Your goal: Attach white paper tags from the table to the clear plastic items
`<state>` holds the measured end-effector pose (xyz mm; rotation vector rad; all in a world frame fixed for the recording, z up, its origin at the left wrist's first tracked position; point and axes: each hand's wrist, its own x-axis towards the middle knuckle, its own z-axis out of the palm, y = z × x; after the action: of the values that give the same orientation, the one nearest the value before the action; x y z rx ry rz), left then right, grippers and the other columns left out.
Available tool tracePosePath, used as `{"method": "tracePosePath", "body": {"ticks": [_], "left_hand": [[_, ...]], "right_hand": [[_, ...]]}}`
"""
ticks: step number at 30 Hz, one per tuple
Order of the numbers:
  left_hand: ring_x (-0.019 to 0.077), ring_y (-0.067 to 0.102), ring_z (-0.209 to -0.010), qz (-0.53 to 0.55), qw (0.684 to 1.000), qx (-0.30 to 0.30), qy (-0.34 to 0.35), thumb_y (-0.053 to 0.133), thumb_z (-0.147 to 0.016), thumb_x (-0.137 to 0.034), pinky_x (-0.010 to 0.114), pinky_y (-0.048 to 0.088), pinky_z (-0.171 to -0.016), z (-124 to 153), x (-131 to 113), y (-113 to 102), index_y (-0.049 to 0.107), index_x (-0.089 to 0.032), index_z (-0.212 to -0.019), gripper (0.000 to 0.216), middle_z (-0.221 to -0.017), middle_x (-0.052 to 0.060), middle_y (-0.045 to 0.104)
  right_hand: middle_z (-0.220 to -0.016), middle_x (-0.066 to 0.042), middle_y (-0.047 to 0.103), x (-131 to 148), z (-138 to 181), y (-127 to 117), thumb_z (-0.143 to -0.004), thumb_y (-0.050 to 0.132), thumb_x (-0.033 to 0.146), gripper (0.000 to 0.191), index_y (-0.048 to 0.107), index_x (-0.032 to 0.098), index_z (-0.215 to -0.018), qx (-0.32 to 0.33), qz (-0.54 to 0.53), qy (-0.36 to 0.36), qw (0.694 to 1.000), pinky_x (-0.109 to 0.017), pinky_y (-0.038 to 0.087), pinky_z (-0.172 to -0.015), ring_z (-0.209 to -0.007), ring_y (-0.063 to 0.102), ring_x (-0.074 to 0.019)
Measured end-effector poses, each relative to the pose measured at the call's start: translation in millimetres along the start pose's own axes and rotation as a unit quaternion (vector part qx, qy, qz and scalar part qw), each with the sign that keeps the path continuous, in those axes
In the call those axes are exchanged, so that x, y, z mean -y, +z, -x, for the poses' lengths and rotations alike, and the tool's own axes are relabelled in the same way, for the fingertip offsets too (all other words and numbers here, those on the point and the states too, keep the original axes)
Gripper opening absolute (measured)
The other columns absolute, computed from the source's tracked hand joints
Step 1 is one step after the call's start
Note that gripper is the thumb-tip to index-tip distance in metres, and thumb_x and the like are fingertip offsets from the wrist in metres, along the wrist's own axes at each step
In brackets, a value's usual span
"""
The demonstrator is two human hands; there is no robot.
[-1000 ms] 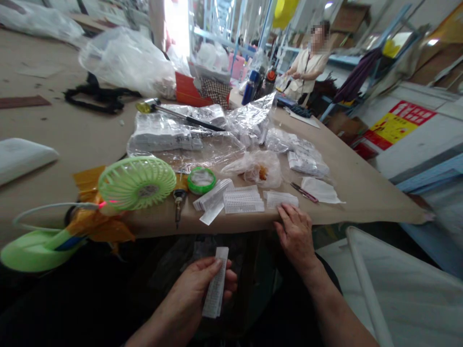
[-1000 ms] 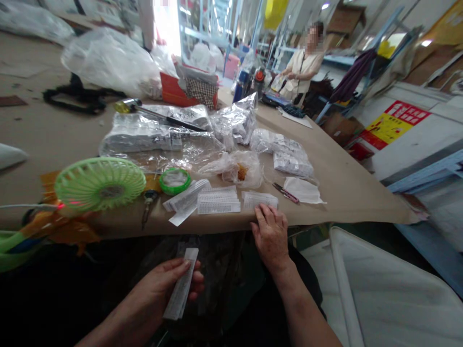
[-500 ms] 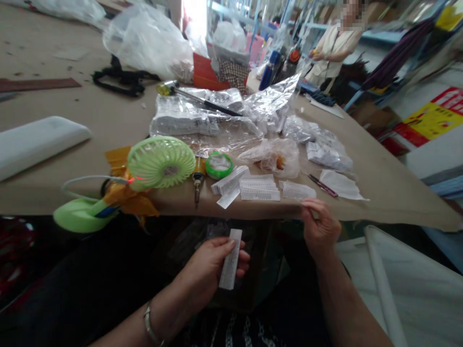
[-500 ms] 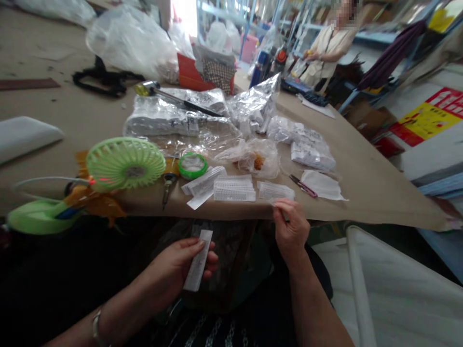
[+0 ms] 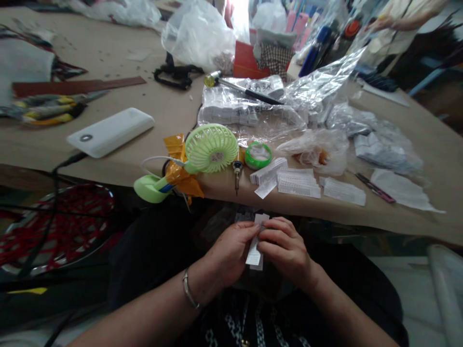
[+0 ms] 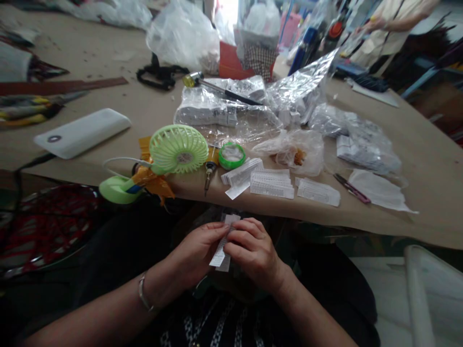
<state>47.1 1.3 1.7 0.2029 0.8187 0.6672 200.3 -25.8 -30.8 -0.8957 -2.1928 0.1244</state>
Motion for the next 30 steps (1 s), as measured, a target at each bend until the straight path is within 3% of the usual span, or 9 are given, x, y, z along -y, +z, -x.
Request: {"method": "tracePosePath", "body": {"ticks": [18, 23, 25, 27, 30], "left_hand": [[0.0091, 0.056, -0.058, 0.01, 1.0, 0.026, 0.005, 0.075, -0.064, -0.025, 0.018, 0.039, -0.053, 0, 6, -6, 0.067, -0.007, -0.08, 0.026, -0.072, 0.006, 0.064], [0.009, 0.057, -0.057, -0.005, 1.0, 0.027, 0.001, 0.072, -0.066, -0.018, 0.018, 0.04, -0.053, -1, 9, -10, 0.064, -0.008, -0.081, 0.019, -0.068, 0.004, 0.063], [0.0092, 0.057, -0.055, -0.021, 1.0, 0.021, 0.007, 0.068, -0.072, -0.021, 0.019, 0.042, -0.052, 0, 7, -12, 0.063, -0.009, -0.083, 0.017, -0.069, 0.004, 0.063], [0.0107, 0.057, -0.053, -0.055, 0.998, 0.028, 0.001, 0.061, -0.079, -0.026, 0.022, 0.044, -0.053, 4, 3, -12, 0.062, -0.01, -0.088, 0.018, -0.068, 0.004, 0.063], [0.0132, 0.058, -0.052, -0.105, 0.993, 0.047, -0.022, 0.054, -0.084, -0.033, 0.026, 0.046, -0.053, 10, -2, -11, 0.061, -0.012, -0.092, 0.023, -0.065, 0.004, 0.062]], "right_hand": [[-0.093, -0.003, 0.069, 4, -4, -7, -0.083, 0.055, 0.013, 0.015, 0.063, 0.021, -0.093, 0.052, 0.024, -0.013, 0.998, -0.041, 0.044, -0.094, -0.106, 0.057, -0.0196], [-0.095, -0.004, 0.069, 6, -1, -6, -0.081, 0.057, 0.013, 0.022, 0.062, 0.023, -0.101, 0.048, -0.008, 0.008, 0.999, -0.043, 0.046, -0.092, -0.105, 0.057, -0.0208], [-0.097, -0.005, 0.067, 8, -1, -6, -0.078, 0.061, 0.015, 0.028, 0.06, 0.022, -0.105, 0.011, -0.052, 0.044, 0.998, -0.043, 0.048, -0.089, -0.105, 0.057, -0.0228], [-0.098, -0.007, 0.065, 9, -3, -7, -0.078, 0.061, 0.017, 0.026, 0.059, 0.022, -0.103, -0.052, -0.107, 0.126, 0.985, -0.044, 0.048, -0.089, -0.105, 0.056, -0.0243], [-0.095, -0.006, 0.063, 7, -8, -6, -0.08, 0.059, 0.023, 0.018, 0.059, 0.021, -0.098, -0.095, -0.233, 0.316, 0.915, -0.036, 0.05, -0.084, -0.096, 0.06, -0.0204]]}}
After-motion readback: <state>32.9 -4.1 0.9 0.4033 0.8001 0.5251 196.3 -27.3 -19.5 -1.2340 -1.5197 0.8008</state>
